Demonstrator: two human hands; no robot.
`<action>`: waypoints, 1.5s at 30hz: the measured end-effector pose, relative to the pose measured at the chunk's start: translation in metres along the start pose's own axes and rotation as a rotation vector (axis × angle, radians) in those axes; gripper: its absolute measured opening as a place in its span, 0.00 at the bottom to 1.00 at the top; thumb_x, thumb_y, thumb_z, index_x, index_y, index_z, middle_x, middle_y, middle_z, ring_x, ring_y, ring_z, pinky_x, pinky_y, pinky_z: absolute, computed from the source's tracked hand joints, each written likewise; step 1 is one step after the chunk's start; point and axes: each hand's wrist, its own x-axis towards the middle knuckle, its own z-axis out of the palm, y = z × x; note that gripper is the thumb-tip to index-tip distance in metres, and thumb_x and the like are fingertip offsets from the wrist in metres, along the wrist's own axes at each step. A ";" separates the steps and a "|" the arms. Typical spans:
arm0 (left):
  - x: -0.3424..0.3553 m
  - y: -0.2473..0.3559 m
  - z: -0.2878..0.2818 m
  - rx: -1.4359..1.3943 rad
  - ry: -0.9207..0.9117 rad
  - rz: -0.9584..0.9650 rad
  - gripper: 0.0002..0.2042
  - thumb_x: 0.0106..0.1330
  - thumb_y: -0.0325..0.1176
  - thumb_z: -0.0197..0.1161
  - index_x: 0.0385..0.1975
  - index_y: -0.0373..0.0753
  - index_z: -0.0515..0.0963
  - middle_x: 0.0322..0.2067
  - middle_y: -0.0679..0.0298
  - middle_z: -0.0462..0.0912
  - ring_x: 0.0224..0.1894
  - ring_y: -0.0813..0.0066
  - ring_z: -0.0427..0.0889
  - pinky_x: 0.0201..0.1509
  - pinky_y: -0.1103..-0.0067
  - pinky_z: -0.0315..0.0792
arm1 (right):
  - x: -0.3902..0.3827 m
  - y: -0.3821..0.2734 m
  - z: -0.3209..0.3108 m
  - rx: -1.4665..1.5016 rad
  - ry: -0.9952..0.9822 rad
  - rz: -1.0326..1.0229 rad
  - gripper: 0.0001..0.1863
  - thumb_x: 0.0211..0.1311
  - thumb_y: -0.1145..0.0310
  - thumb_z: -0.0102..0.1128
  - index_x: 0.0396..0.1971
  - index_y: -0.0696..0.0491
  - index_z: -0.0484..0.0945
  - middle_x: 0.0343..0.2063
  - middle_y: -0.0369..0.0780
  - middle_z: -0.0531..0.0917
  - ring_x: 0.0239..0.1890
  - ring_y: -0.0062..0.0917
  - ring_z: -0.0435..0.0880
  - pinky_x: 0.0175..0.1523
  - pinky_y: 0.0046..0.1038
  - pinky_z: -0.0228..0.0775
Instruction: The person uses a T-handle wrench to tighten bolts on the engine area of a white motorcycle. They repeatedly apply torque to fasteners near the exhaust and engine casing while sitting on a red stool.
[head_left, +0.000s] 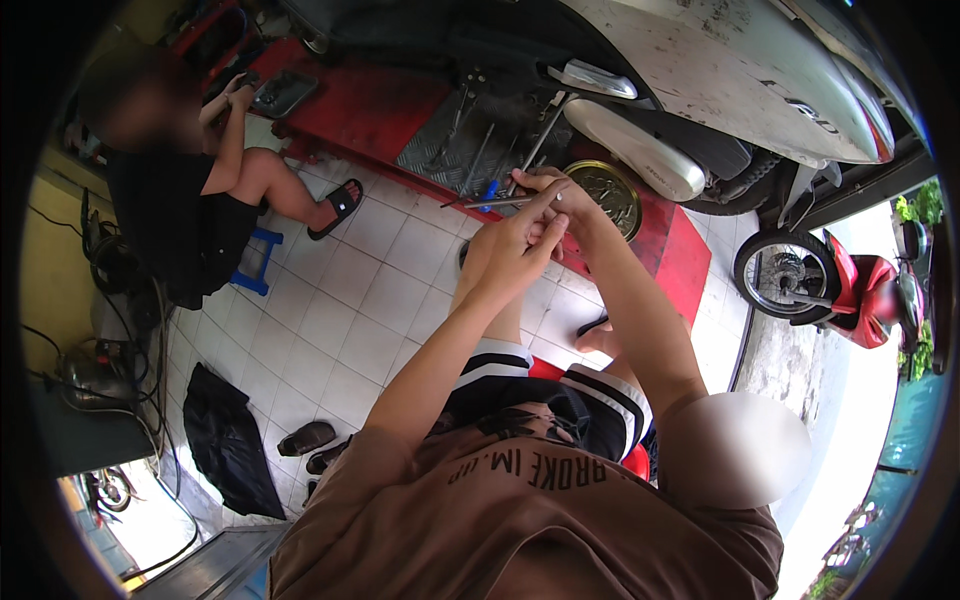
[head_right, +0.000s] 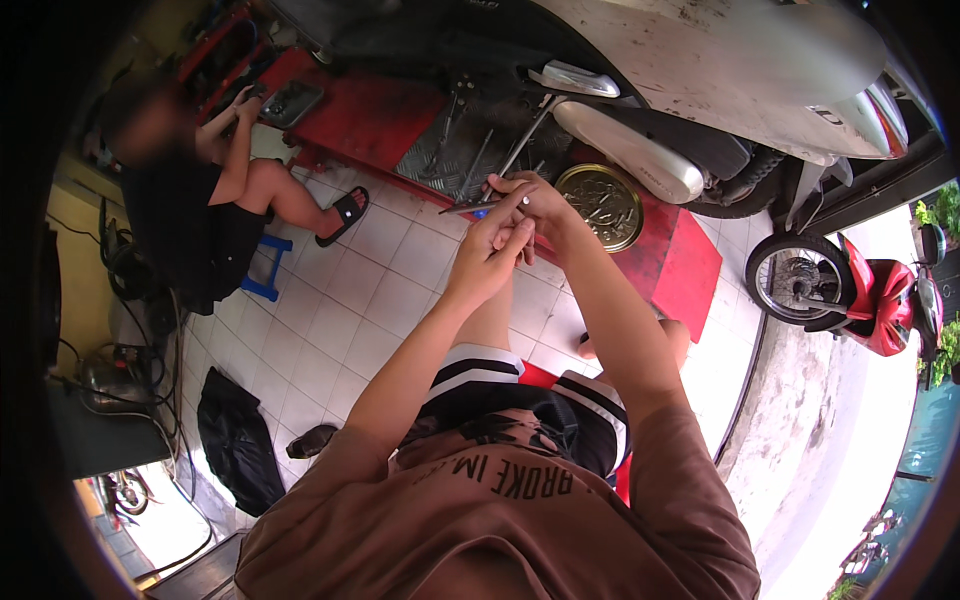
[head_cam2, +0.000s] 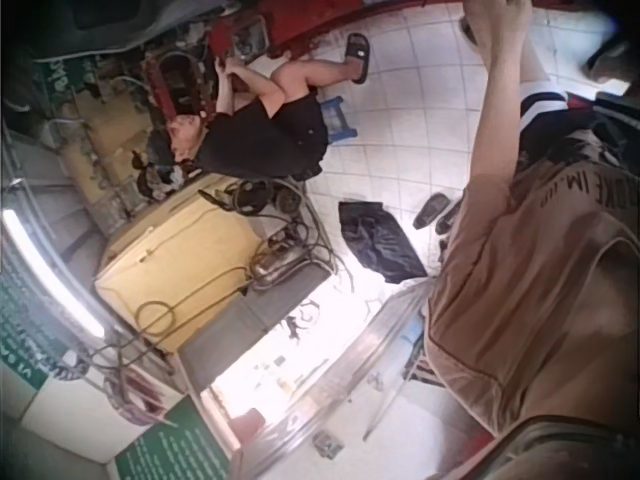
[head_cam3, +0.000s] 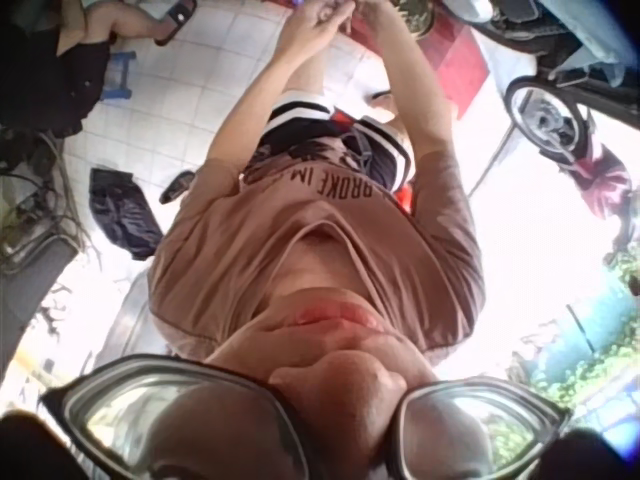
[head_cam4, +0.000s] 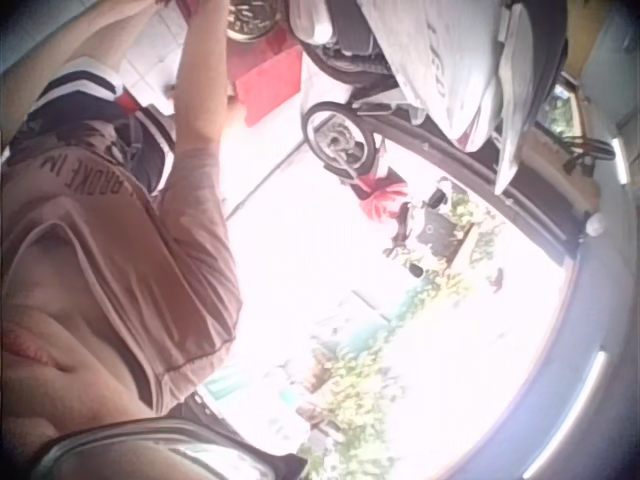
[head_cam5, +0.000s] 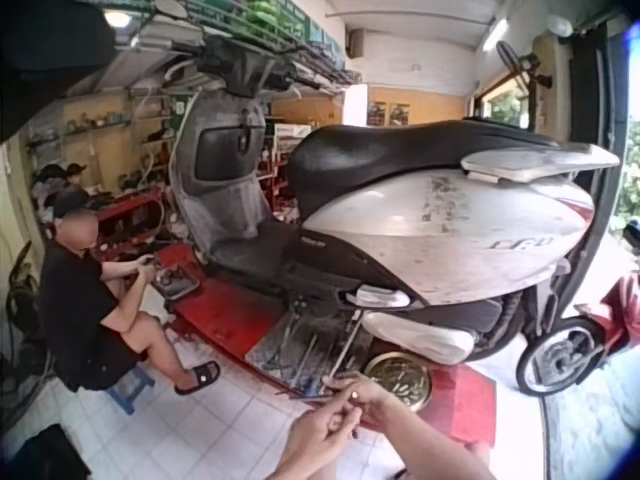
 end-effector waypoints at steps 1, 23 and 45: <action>0.002 0.002 0.002 0.017 0.021 0.016 0.19 0.70 0.28 0.51 0.61 0.40 0.66 0.21 0.70 0.72 0.20 0.85 0.71 0.23 0.86 0.65 | 0.001 -0.002 -0.001 -0.007 -0.013 0.004 0.18 0.63 0.58 0.58 0.28 0.60 0.74 0.17 0.42 0.78 0.14 0.24 0.77 0.17 0.24 0.69; -0.006 -0.005 -0.017 0.445 0.211 0.055 0.15 0.63 0.32 0.59 0.49 0.38 0.76 0.24 0.57 0.77 0.21 0.63 0.76 0.27 0.75 0.71 | 0.021 -0.007 0.000 -0.099 -0.059 0.074 0.17 0.63 0.57 0.59 0.33 0.59 0.75 0.19 0.31 0.73 0.18 0.13 0.67 0.22 0.16 0.60; 0.021 -0.071 -0.065 -1.138 0.392 -0.465 0.18 0.72 0.41 0.48 0.35 0.28 0.75 0.23 0.55 0.80 0.16 0.77 0.74 0.20 0.83 0.70 | 0.052 0.021 -0.006 0.110 -0.040 -0.062 0.10 0.68 0.66 0.51 0.37 0.59 0.73 0.21 0.33 0.70 0.21 0.17 0.66 0.27 0.19 0.59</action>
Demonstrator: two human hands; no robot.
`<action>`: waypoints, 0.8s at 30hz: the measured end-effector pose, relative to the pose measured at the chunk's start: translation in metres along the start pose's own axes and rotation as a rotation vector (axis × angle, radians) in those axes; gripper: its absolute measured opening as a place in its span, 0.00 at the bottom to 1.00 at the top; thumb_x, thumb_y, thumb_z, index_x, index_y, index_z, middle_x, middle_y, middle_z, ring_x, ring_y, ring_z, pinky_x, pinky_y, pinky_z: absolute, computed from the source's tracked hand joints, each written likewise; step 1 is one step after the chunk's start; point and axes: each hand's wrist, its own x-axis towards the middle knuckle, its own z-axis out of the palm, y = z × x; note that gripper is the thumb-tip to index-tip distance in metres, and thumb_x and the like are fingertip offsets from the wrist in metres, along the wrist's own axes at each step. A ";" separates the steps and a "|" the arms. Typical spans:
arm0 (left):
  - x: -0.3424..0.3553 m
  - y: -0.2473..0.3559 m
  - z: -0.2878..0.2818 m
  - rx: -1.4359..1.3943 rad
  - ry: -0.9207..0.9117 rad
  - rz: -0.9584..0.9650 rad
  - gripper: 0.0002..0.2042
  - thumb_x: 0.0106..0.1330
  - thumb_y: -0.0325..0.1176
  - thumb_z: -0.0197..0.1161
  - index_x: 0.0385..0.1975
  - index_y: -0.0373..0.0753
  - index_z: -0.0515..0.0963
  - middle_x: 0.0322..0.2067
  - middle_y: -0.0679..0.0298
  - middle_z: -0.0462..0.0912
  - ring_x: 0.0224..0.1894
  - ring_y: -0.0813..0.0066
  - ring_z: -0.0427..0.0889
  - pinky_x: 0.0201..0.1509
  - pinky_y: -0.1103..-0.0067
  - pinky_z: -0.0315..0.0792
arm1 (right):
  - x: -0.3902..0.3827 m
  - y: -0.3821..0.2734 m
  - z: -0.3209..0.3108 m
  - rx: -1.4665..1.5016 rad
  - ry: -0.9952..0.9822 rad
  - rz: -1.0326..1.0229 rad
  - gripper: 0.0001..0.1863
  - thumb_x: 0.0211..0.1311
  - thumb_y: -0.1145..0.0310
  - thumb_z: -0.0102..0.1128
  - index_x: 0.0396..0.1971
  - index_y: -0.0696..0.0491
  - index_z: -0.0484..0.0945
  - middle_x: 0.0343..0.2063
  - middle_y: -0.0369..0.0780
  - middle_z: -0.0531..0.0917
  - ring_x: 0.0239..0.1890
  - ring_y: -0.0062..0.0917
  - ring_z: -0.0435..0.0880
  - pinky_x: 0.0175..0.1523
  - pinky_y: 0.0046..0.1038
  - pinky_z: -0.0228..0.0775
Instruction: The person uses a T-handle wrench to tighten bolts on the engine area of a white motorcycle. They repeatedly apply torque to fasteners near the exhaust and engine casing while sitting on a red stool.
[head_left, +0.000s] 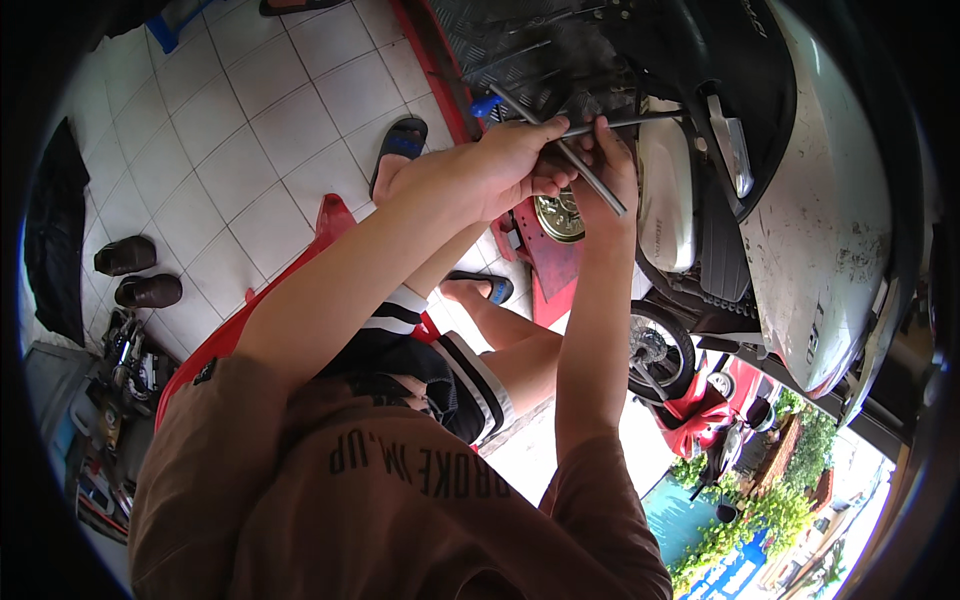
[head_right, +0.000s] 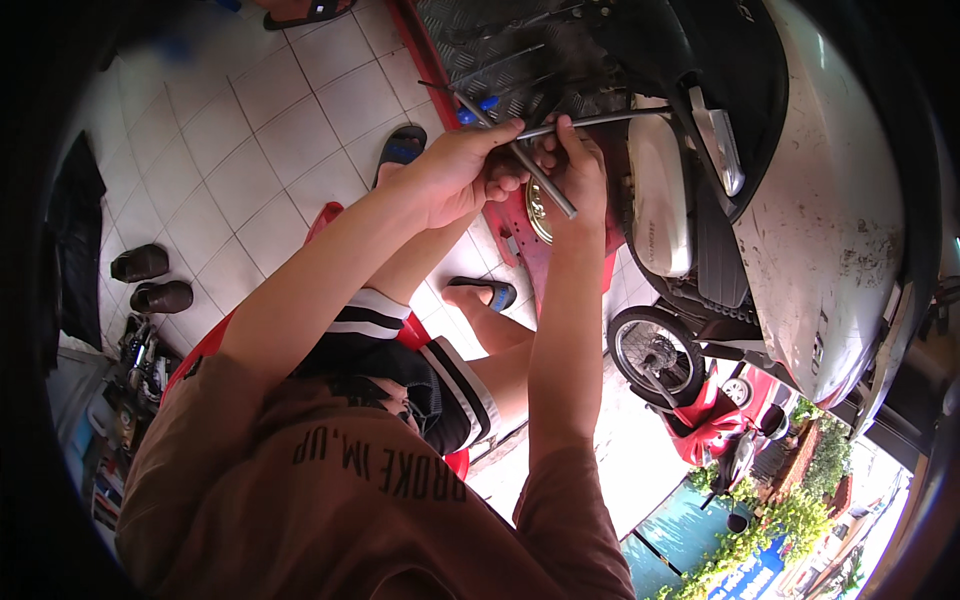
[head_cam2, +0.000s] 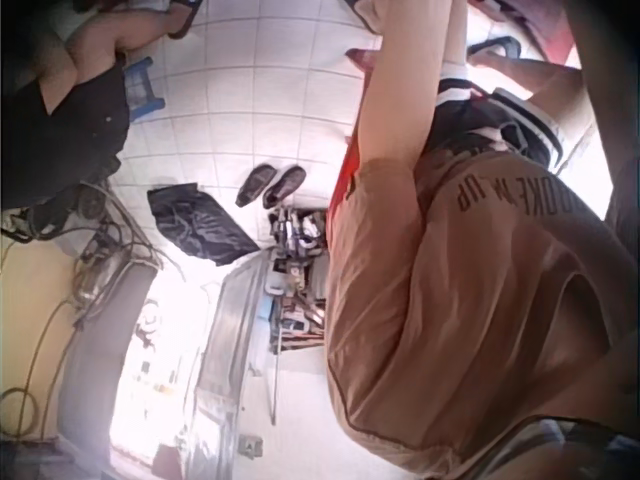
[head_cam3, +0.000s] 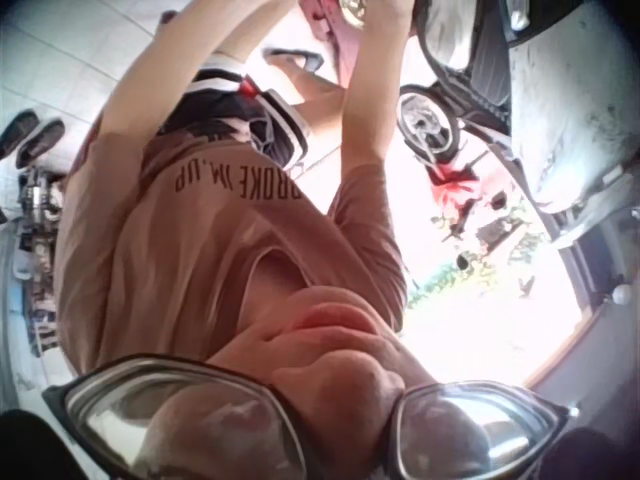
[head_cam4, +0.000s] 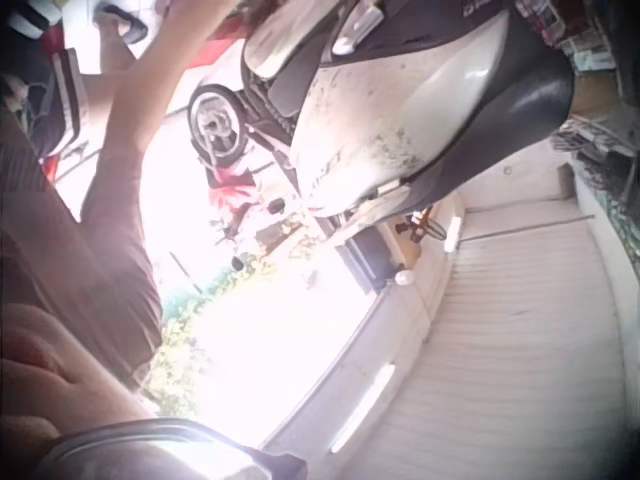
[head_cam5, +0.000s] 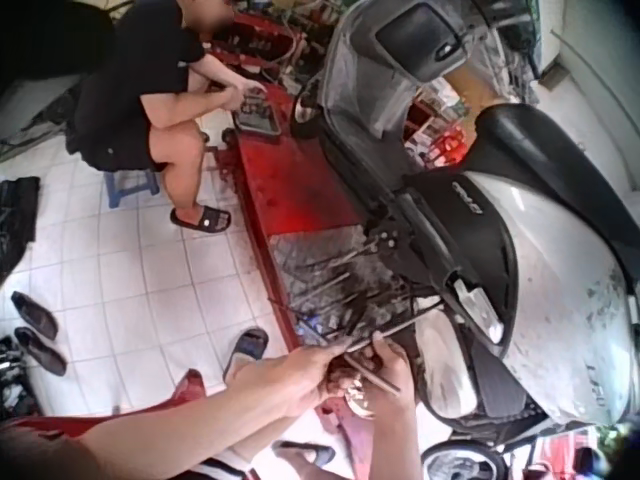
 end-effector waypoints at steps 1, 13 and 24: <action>0.000 0.002 0.001 0.076 -0.009 0.031 0.18 0.72 0.42 0.49 0.36 0.29 0.74 0.23 0.55 0.80 0.17 0.78 0.74 0.21 0.83 0.68 | 0.004 -0.003 0.002 0.027 -0.014 -0.008 0.10 0.68 0.66 0.51 0.38 0.58 0.73 0.21 0.33 0.70 0.22 0.17 0.66 0.27 0.20 0.59; -0.026 0.006 0.014 1.636 0.142 0.955 0.10 0.47 0.28 0.63 0.31 0.38 0.81 0.45 0.64 0.72 0.47 0.63 0.75 0.40 0.71 0.74 | -0.013 -0.014 0.010 -0.074 -0.153 0.161 0.15 0.67 0.61 0.52 0.43 0.58 0.72 0.25 0.35 0.76 0.24 0.16 0.72 0.29 0.19 0.61; -0.052 -0.044 -0.010 1.113 0.050 0.805 0.15 0.50 0.28 0.64 0.40 0.41 0.80 0.31 0.65 0.78 0.34 0.68 0.78 0.36 0.72 0.70 | -0.015 -0.014 0.006 -0.057 -0.097 0.092 0.12 0.67 0.64 0.53 0.39 0.58 0.71 0.17 0.35 0.70 0.19 0.17 0.63 0.26 0.17 0.55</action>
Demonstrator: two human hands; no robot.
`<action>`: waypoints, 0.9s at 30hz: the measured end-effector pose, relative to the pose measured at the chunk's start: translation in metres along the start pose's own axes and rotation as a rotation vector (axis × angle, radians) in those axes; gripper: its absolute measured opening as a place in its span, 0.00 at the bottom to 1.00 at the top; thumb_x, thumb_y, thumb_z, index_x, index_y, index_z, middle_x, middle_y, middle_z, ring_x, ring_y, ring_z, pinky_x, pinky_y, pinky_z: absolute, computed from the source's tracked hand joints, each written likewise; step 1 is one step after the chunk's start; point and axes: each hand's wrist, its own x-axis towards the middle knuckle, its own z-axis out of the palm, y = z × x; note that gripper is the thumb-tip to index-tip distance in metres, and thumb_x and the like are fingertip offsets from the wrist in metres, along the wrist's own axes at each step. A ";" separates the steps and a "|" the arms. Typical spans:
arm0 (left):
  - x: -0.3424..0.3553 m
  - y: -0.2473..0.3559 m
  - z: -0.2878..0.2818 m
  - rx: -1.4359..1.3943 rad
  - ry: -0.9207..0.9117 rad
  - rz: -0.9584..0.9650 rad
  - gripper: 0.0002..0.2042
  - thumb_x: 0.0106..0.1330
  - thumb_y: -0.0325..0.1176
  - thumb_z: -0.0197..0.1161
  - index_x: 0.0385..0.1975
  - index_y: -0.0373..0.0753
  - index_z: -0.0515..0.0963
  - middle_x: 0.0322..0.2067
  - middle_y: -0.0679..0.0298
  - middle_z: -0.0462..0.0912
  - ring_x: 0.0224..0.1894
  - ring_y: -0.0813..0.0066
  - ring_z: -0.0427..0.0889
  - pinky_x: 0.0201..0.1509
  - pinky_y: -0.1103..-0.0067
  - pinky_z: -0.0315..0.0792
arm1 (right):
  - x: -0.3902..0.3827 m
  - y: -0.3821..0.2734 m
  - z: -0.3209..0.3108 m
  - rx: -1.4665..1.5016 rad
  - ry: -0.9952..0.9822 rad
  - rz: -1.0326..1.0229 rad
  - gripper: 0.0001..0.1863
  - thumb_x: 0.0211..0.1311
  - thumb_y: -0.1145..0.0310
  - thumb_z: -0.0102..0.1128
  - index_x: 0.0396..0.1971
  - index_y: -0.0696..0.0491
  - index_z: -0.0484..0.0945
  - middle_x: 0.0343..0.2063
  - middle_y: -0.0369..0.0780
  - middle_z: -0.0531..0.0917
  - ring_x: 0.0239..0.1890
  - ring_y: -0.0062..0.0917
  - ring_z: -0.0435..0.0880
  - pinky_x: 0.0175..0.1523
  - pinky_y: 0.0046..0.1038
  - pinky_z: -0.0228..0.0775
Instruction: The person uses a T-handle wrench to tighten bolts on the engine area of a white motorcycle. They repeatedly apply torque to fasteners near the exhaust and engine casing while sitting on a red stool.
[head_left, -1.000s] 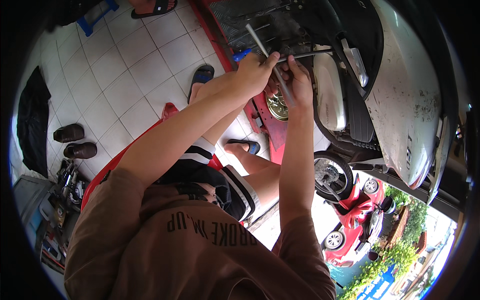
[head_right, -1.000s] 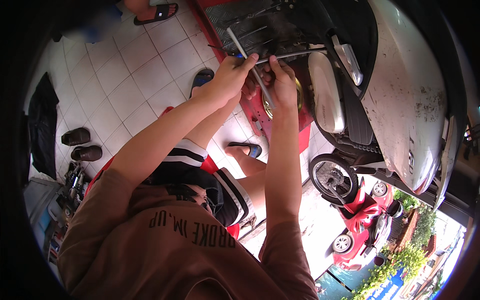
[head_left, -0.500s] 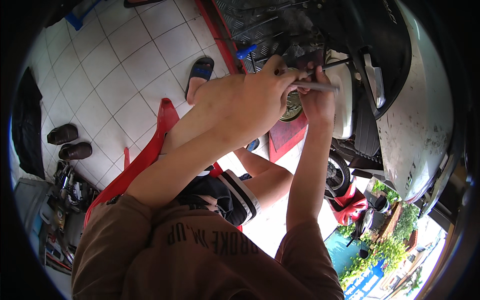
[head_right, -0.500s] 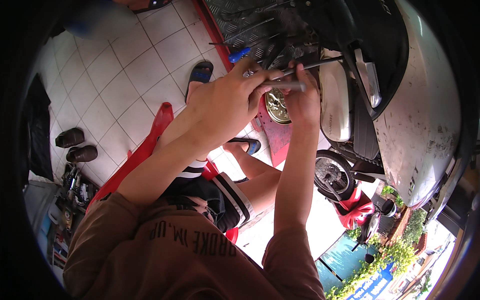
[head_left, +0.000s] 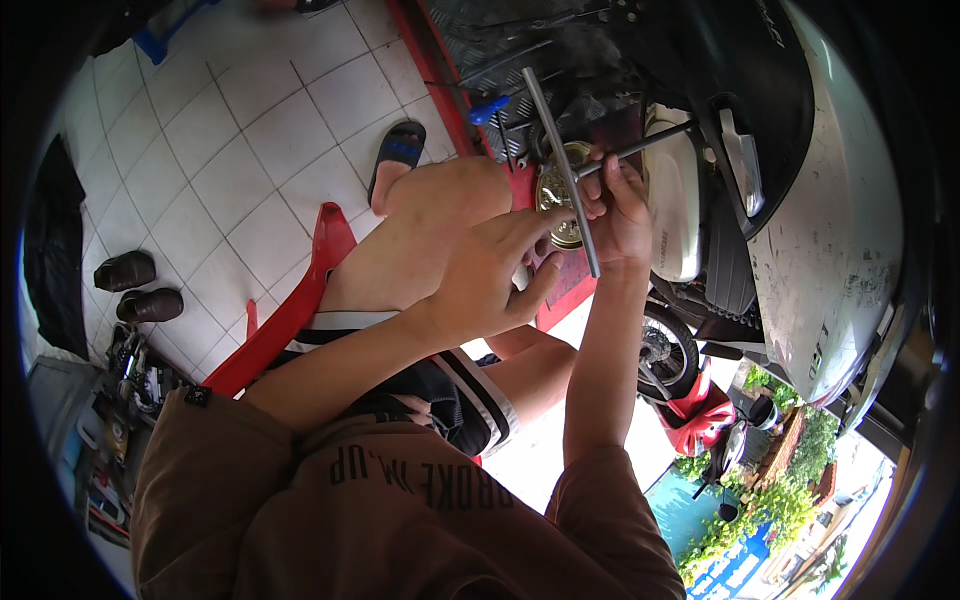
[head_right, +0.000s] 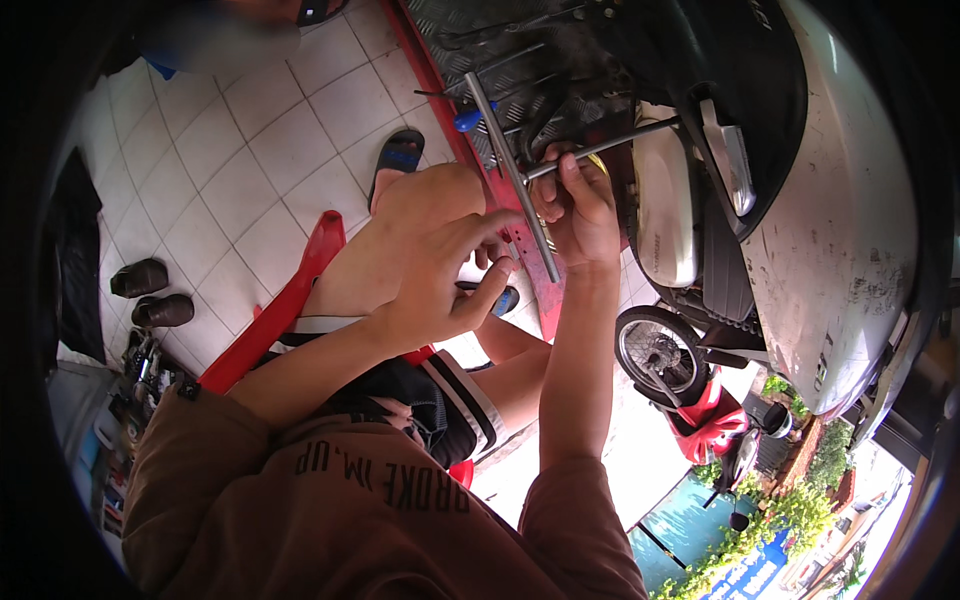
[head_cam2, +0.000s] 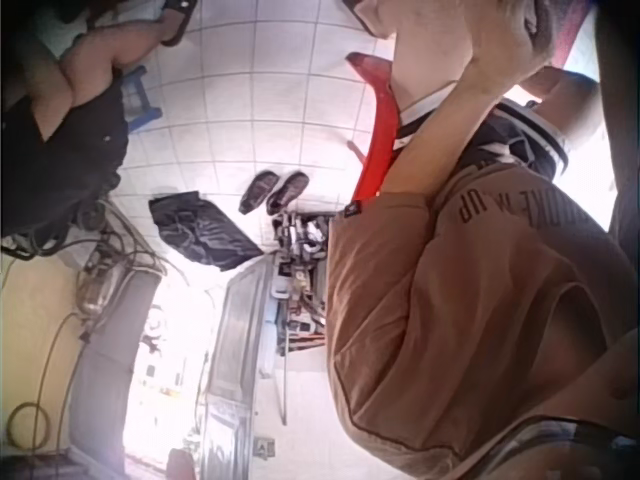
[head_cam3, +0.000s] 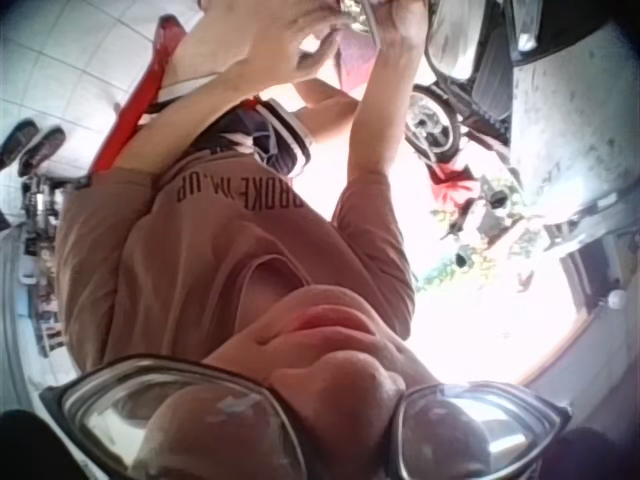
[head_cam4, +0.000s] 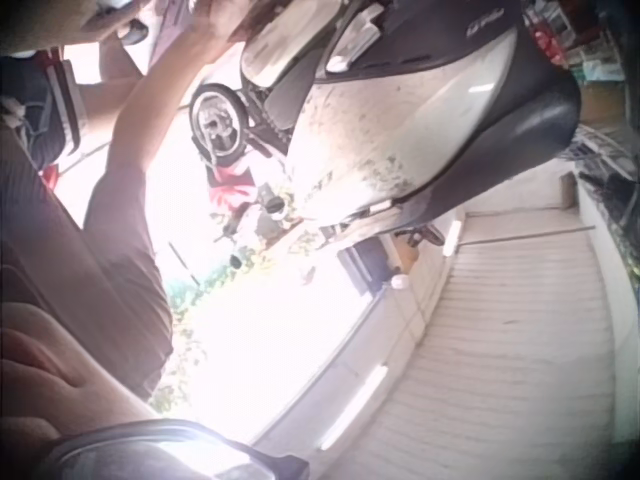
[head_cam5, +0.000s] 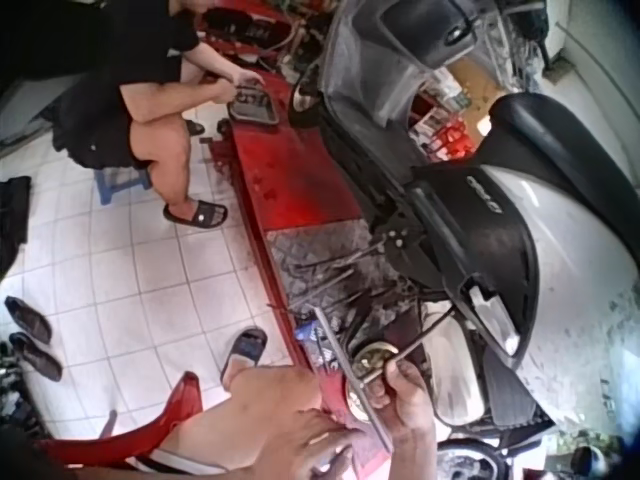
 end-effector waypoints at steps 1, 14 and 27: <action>0.004 0.006 -0.002 0.005 -0.054 0.010 0.14 0.53 0.30 0.63 0.41 0.40 0.80 0.28 0.64 0.78 0.29 0.69 0.77 0.31 0.73 0.69 | -0.002 0.000 0.002 -0.012 0.028 -0.008 0.11 0.67 0.64 0.53 0.39 0.58 0.71 0.17 0.34 0.69 0.19 0.17 0.62 0.26 0.17 0.55; 0.038 0.056 -0.039 0.508 -0.293 -0.009 0.32 0.58 0.44 0.61 0.64 0.46 0.62 0.17 0.67 0.72 0.24 0.71 0.70 0.28 0.72 0.65 | -0.011 -0.013 -0.009 0.140 -0.045 -0.144 0.11 0.61 0.69 0.60 0.40 0.57 0.73 0.20 0.34 0.72 0.20 0.14 0.64 0.25 0.16 0.54; 0.042 0.059 -0.025 0.304 -0.248 -0.047 0.25 0.58 0.43 0.62 0.58 0.51 0.71 0.17 0.65 0.77 0.18 0.67 0.75 0.24 0.72 0.68 | -0.022 -0.008 -0.017 0.051 -0.009 -0.142 0.09 0.64 0.70 0.57 0.40 0.57 0.74 0.20 0.33 0.71 0.21 0.13 0.63 0.27 0.15 0.55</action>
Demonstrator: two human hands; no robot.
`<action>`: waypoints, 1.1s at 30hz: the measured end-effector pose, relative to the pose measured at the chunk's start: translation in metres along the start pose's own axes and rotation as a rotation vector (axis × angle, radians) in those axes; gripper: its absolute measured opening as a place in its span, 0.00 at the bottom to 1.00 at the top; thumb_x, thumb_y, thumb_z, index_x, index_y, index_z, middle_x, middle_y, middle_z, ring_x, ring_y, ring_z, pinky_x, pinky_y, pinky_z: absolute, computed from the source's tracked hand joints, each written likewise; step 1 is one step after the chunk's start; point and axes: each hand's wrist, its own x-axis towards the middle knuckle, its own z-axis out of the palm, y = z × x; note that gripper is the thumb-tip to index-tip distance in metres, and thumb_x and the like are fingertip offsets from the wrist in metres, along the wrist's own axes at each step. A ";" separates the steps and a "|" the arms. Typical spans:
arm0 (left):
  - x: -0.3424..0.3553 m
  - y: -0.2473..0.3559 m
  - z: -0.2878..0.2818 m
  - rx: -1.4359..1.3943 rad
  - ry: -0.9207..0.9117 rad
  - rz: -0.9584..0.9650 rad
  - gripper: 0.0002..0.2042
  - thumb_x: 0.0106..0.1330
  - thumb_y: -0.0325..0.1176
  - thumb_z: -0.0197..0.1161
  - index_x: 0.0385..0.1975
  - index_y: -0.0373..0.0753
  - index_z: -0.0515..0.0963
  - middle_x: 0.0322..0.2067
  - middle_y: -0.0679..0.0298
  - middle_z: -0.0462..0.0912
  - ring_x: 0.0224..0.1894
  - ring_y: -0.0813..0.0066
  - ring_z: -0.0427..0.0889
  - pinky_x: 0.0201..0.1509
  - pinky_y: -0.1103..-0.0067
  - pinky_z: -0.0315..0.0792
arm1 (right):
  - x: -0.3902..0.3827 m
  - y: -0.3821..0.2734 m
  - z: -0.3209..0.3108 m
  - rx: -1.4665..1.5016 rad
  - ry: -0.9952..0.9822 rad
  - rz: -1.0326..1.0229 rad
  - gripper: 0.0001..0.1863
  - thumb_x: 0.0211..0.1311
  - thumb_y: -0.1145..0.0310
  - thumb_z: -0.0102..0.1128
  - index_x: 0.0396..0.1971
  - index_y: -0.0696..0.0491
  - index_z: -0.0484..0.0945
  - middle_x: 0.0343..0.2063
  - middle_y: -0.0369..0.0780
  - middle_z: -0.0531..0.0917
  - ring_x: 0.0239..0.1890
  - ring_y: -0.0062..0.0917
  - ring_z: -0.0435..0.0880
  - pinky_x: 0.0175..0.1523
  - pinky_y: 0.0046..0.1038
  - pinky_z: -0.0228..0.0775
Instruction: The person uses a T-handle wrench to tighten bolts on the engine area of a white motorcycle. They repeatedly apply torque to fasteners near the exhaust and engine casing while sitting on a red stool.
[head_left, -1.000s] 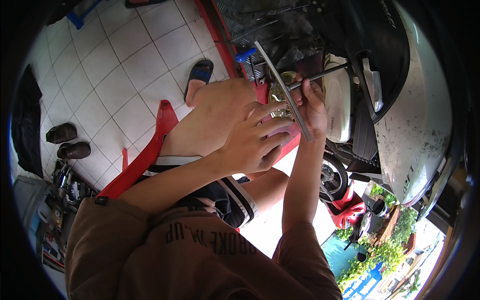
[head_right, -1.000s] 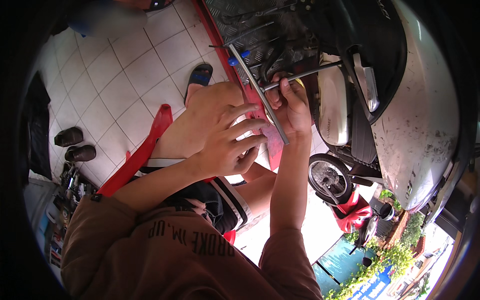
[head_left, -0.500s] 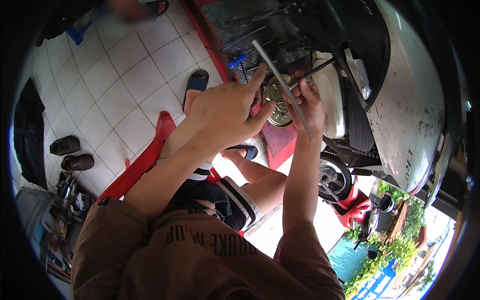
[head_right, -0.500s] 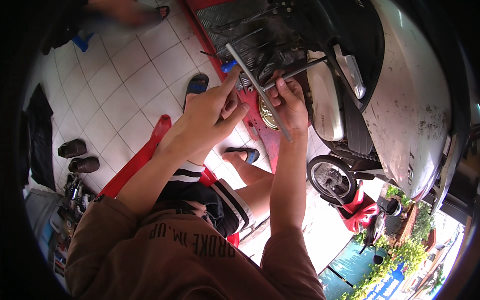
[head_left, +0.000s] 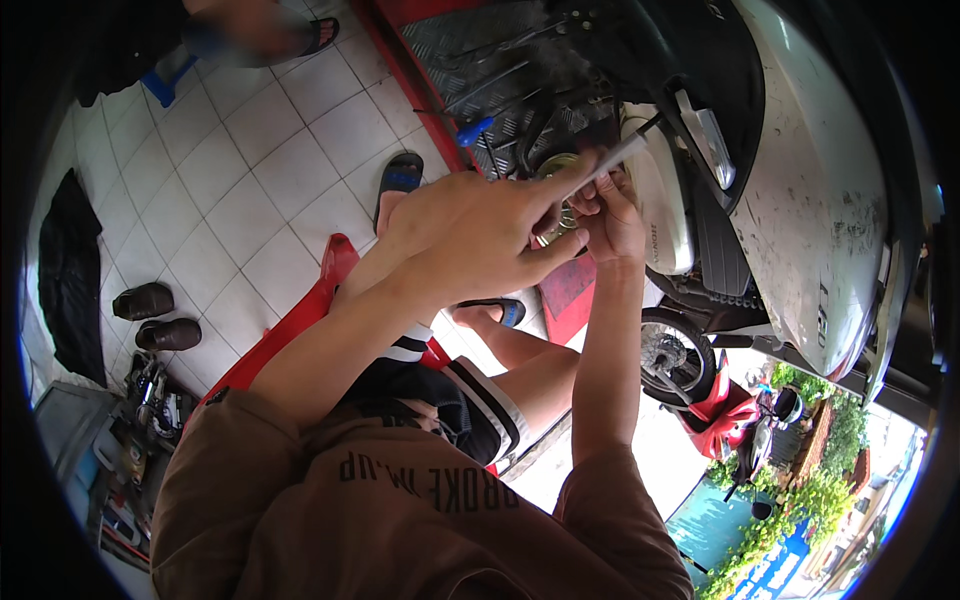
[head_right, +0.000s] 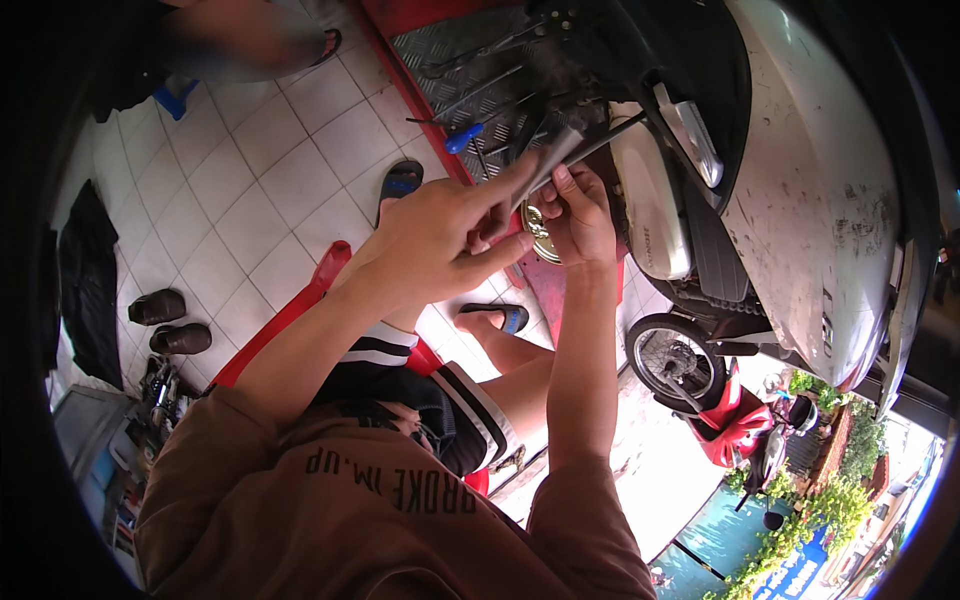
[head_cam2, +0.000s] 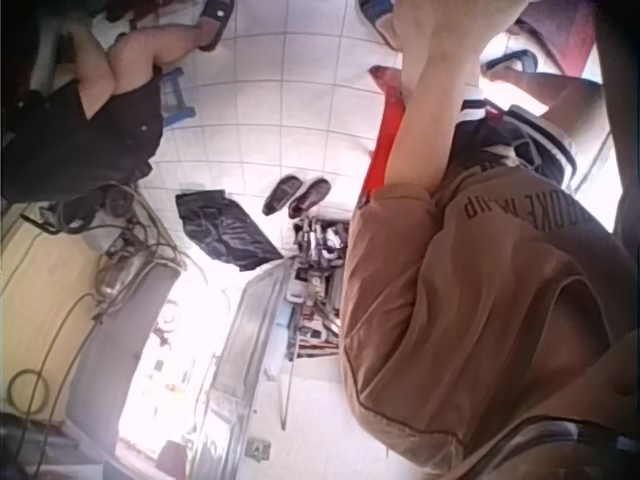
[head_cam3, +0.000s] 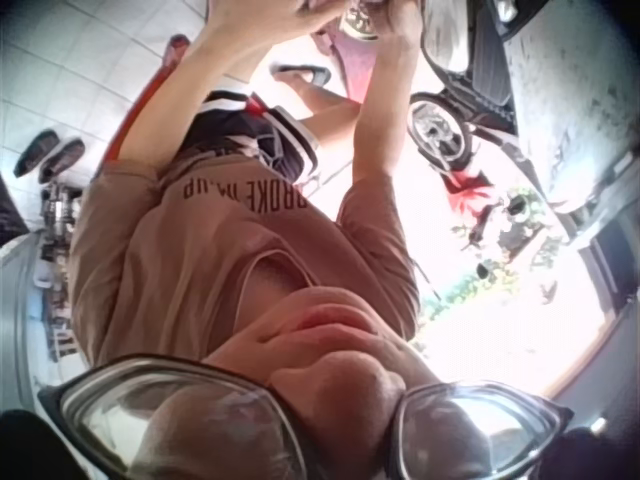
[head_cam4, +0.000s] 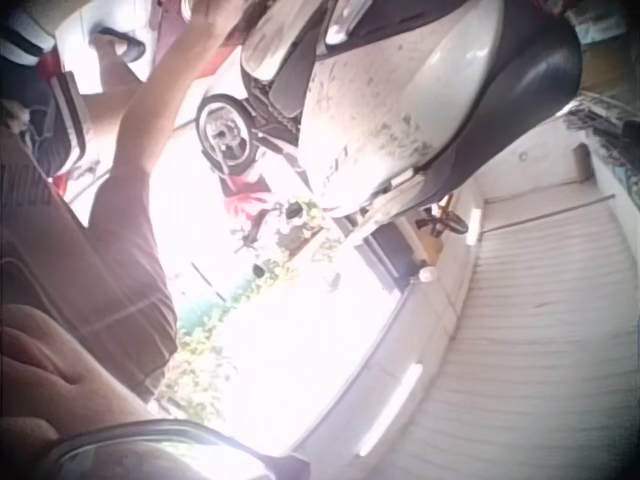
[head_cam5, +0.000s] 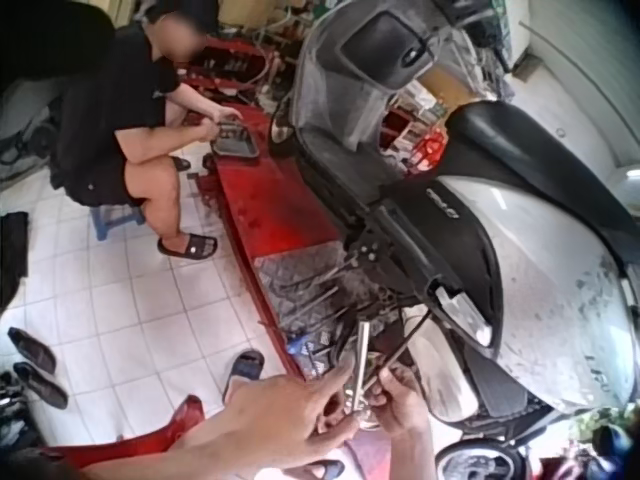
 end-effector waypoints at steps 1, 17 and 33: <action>0.000 0.009 -0.006 0.101 -0.048 0.170 0.24 0.57 0.43 0.63 0.56 0.46 0.73 0.17 0.65 0.76 0.22 0.68 0.76 0.25 0.72 0.68 | 0.001 0.004 0.000 -0.039 0.160 -0.020 0.09 0.63 0.69 0.58 0.39 0.57 0.74 0.20 0.33 0.71 0.20 0.13 0.62 0.26 0.14 0.54; -0.010 -0.010 0.019 0.372 0.156 0.170 0.28 0.59 0.40 0.61 0.60 0.43 0.67 0.16 0.62 0.77 0.21 0.66 0.78 0.27 0.72 0.71 | 0.000 -0.009 -0.004 0.079 0.033 0.002 0.11 0.64 0.69 0.56 0.43 0.58 0.73 0.20 0.33 0.70 0.20 0.14 0.62 0.27 0.15 0.53; -0.004 -0.015 0.019 0.195 0.046 -0.100 0.30 0.59 0.34 0.63 0.61 0.32 0.64 0.22 0.60 0.77 0.27 0.69 0.78 0.31 0.76 0.69 | 0.005 -0.014 0.009 0.175 0.083 -0.072 0.10 0.63 0.70 0.57 0.41 0.60 0.74 0.19 0.33 0.69 0.19 0.14 0.61 0.26 0.17 0.53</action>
